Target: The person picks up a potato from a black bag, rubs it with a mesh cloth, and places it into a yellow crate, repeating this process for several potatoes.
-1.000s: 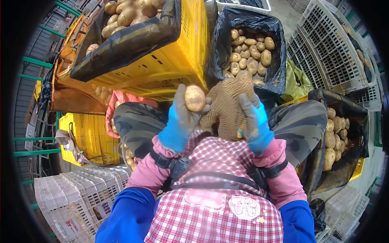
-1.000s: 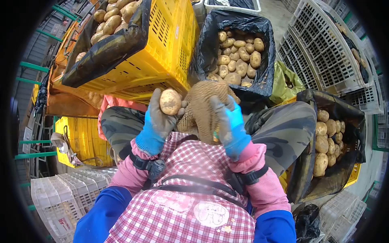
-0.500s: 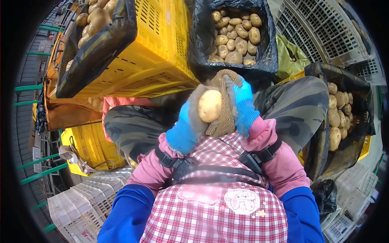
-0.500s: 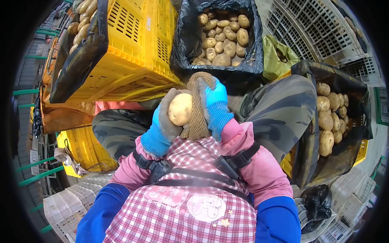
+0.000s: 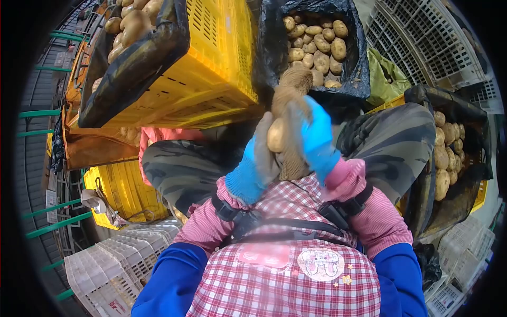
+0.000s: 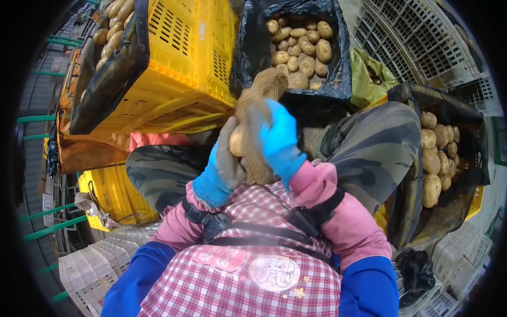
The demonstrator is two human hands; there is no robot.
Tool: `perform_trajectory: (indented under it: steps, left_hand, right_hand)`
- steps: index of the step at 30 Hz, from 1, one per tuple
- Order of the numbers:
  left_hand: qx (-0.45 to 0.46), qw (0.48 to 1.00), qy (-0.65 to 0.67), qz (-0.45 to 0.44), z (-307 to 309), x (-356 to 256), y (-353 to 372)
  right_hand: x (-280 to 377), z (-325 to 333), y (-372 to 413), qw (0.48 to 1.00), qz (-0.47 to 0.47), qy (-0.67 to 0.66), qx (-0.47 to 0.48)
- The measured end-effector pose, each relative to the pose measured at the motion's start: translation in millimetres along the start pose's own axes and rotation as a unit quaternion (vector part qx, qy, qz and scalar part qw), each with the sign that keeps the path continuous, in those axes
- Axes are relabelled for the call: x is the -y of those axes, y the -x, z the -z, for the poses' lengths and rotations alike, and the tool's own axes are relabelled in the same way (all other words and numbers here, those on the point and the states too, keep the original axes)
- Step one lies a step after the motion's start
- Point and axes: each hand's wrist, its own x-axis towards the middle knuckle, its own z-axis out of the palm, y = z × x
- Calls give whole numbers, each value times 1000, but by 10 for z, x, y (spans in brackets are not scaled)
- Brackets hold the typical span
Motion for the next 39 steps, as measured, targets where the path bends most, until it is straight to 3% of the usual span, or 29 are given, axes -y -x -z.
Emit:
perform_trajectory:
  steps: [1, 2, 3, 4, 7, 8, 10, 11, 12, 15, 16, 19, 21, 24, 28, 29, 32, 35, 37, 39]
  left_hand:
    - [22, 998, 49, 29, 152, 121, -32]
    - [100, 953, 243, 148, 88, -165, 25]
    - [171, 851, 422, 260, 1, -383, 44]
    - [175, 892, 356, 216, -101, -456, -12]
    - [105, 917, 335, 188, -179, -671, 3]
    - [135, 915, 337, 173, -116, -684, -16]
    - [48, 990, 132, 1, -246, -754, 25]
    - [3, 996, 26, -85, -315, -789, 58]
    - [11, 981, -109, -160, -307, -837, 81]
    - [143, 913, -275, -267, -305, -877, 98]
    - [122, 923, -269, -246, -325, -832, 78]
    - [102, 831, -442, -321, -397, -903, 97]
    - [102, 880, -404, -229, -412, -800, 97]
    - [119, 905, -379, -153, -547, -773, 159]
    - [44, 860, -422, -284, -525, -730, 95]
    - [34, 862, -420, -282, -520, -757, 92]
    - [27, 878, -397, -265, -536, -801, 102]
    - [38, 833, -496, -242, -407, -759, 85]
    - [58, 818, -506, -267, -451, -729, 117]
    - [71, 785, -547, -284, -610, -801, 199]
  right_hand:
    - [-19, 30, 1, 998, -39, -42, -27]
    - [-70, 85, -21, 992, -76, -85, -55]
    - [-131, 149, -53, 982, -112, -129, -83]
    - [-157, 201, -73, 981, -131, -117, -87]
    - [-6, 235, -32, 973, -136, -166, -82]
    - [54, 235, -24, 972, -153, -160, -72]
    - [79, 181, -10, 971, -140, -192, -32]
    - [82, 170, 6, 969, -135, -207, -13]
    - [30, 192, 24, 963, -146, -222, 32]
    - [165, 126, 54, 884, -217, -391, 137]
    - [203, 142, 43, 856, -224, -433, 174]
    - [344, 95, 107, 944, -101, -291, 115]
    - [276, 111, 87, 948, -104, -291, 70]
    - [71, 144, 20, 949, -98, -301, 9]
    - [115, 230, 11, 946, -75, -314, -45]
    - [177, 237, 19, 939, -76, -329, -66]
    - [101, 209, 84, 956, -77, -282, -28]
    - [19, 50, 135, 986, -17, -158, 48]
    - [236, 38, 186, 997, -21, -70, 40]
    - [360, 79, 121, 979, -82, -185, 22]
